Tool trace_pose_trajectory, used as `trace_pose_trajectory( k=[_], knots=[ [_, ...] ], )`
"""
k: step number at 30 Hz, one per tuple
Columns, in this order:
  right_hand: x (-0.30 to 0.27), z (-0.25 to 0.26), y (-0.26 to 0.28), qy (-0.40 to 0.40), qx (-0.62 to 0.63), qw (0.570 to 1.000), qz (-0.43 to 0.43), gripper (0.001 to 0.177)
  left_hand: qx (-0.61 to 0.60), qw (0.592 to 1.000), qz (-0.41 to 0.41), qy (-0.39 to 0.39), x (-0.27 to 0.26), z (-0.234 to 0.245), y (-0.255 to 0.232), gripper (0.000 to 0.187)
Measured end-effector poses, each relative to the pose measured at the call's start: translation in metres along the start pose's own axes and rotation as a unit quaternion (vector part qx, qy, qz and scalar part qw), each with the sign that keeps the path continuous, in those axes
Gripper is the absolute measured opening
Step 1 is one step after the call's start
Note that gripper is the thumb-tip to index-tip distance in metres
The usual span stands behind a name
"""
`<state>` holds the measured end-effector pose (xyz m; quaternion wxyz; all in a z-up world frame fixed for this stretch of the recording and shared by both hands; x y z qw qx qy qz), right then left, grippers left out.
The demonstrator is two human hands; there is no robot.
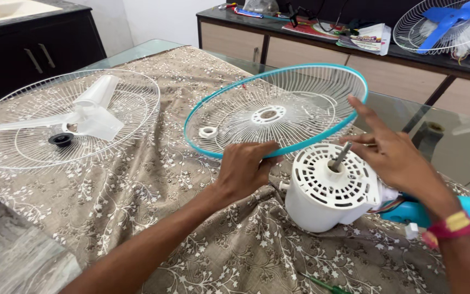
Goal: The person reassembles a disassembled electric fan on a table. They attach the motor housing to the fan body, fit the rear grille, mount the fan blades, secure them with a nut, and then attach the front grille.
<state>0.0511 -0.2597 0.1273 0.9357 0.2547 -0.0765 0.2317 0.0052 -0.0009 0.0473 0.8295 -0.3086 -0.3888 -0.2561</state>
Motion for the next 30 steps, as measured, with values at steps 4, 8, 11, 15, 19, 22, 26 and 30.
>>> trace_pose_trajectory(
  k=[4, 8, 11, 15, 19, 22, 26, 30],
  knots=[
    [0.037, -0.005, -0.007, 0.073, -0.062, 0.995, 0.0, 0.061, -0.028, 0.989, 0.055, 0.135, 0.019, 0.005, 0.015, 0.027],
    [0.045, -0.007, -0.007, 0.029, -0.056, 0.998, -0.009, 0.028, -0.12, 0.965, 0.115, 0.201, 0.035, 0.009, 0.055, 0.044],
    [0.042, -0.007, 0.001, -0.023, -0.018, 0.999, 0.02, 0.022, -0.087, 0.972, 0.16, 0.149, 0.049, 0.017, 0.103, 0.051],
    [0.041, -0.005, 0.005, -0.04, -0.078, 0.996, -0.02, 0.038, -0.083, 0.893, 0.291, 0.334, 0.063, 0.02, 0.177, 0.057],
    [0.045, -0.003, 0.004, -0.021, -0.042, 0.999, 0.0, 0.043, 0.035, 0.824, 0.365, 0.432, 0.066, 0.001, 0.227, 0.069],
    [0.044, -0.003, 0.0, -0.032, -0.029, 0.999, 0.019, 0.048, 0.132, 0.834, 0.355, 0.4, 0.057, -0.01, 0.252, 0.077],
    [0.042, -0.002, 0.001, -0.037, -0.043, 0.998, 0.04, 0.047, 0.111, 0.827, 0.326, 0.443, 0.044, -0.03, 0.28, 0.06],
    [0.04, -0.002, 0.007, -0.03, -0.033, 0.999, 0.03, 0.042, 0.179, 0.86, 0.247, 0.41, 0.029, -0.035, 0.313, 0.045]
  ],
)
Point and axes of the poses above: each hand's wrist, its own x-axis towards the middle knuckle, its own z-axis out of the back of the hand, y = z × x, the point moved 3 cm from there along x, towards the middle knuckle, and after that the axes turned 1 degree about -x, right-handed, at the moved point
